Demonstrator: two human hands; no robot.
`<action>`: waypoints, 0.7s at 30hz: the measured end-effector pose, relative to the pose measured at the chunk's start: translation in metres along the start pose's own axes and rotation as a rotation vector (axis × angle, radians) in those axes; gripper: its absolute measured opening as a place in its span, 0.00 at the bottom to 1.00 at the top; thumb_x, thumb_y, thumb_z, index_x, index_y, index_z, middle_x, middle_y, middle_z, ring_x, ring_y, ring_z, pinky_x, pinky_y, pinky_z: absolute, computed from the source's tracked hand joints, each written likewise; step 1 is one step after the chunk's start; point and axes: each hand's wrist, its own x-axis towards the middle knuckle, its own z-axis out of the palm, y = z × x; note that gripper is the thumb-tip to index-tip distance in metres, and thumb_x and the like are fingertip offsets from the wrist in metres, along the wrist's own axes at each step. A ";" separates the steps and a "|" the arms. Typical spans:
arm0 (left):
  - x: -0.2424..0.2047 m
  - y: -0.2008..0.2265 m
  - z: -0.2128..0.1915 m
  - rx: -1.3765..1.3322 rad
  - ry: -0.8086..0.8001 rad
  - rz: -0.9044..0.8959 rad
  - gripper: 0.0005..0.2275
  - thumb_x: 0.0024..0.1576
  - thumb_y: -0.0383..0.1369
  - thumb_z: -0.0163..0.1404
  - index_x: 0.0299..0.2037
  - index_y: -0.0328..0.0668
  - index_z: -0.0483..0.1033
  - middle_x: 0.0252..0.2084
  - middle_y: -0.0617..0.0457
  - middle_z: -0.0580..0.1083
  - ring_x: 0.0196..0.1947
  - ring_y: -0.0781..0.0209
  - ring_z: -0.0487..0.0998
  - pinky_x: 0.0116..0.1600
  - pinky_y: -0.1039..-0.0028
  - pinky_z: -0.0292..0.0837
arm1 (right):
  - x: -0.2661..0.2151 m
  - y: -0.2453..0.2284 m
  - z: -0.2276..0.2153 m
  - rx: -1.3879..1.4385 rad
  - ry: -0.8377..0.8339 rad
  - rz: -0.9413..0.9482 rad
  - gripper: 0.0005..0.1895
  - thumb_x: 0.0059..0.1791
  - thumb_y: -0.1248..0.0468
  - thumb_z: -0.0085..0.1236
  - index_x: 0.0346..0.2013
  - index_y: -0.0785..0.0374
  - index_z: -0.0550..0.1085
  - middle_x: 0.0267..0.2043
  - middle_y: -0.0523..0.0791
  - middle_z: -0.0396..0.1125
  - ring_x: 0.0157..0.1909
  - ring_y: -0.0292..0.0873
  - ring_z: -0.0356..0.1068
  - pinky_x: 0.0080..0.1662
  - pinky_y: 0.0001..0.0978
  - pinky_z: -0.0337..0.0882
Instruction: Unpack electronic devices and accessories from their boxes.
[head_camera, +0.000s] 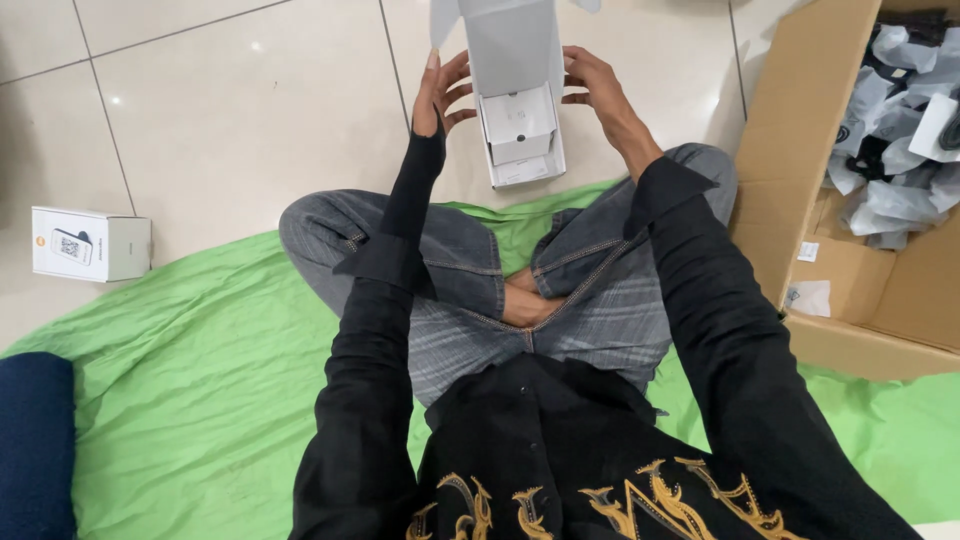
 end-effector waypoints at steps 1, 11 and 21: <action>-0.002 -0.006 0.000 -0.001 0.000 0.000 0.46 0.55 0.68 0.34 0.72 0.35 0.62 0.67 0.40 0.69 0.64 0.46 0.70 0.62 0.53 0.70 | 0.000 0.008 -0.002 -0.001 0.000 0.001 0.35 0.53 0.37 0.40 0.60 0.61 0.72 0.55 0.44 0.70 0.53 0.41 0.68 0.54 0.38 0.71; -0.006 -0.033 0.007 0.055 0.006 -0.057 0.30 0.58 0.55 0.50 0.58 0.35 0.78 0.57 0.44 0.78 0.59 0.52 0.76 0.60 0.64 0.74 | -0.020 -0.009 0.006 -0.151 0.040 0.120 0.26 0.55 0.40 0.47 0.53 0.55 0.76 0.47 0.40 0.72 0.52 0.38 0.71 0.52 0.33 0.71; -0.018 -0.020 0.019 0.210 0.017 -0.120 0.29 0.53 0.48 0.58 0.64 0.44 0.73 0.60 0.38 0.73 0.60 0.47 0.77 0.58 0.59 0.75 | -0.025 -0.006 -0.002 -0.158 -0.007 0.121 0.36 0.47 0.40 0.59 0.66 0.50 0.69 0.68 0.50 0.63 0.71 0.54 0.62 0.61 0.50 0.67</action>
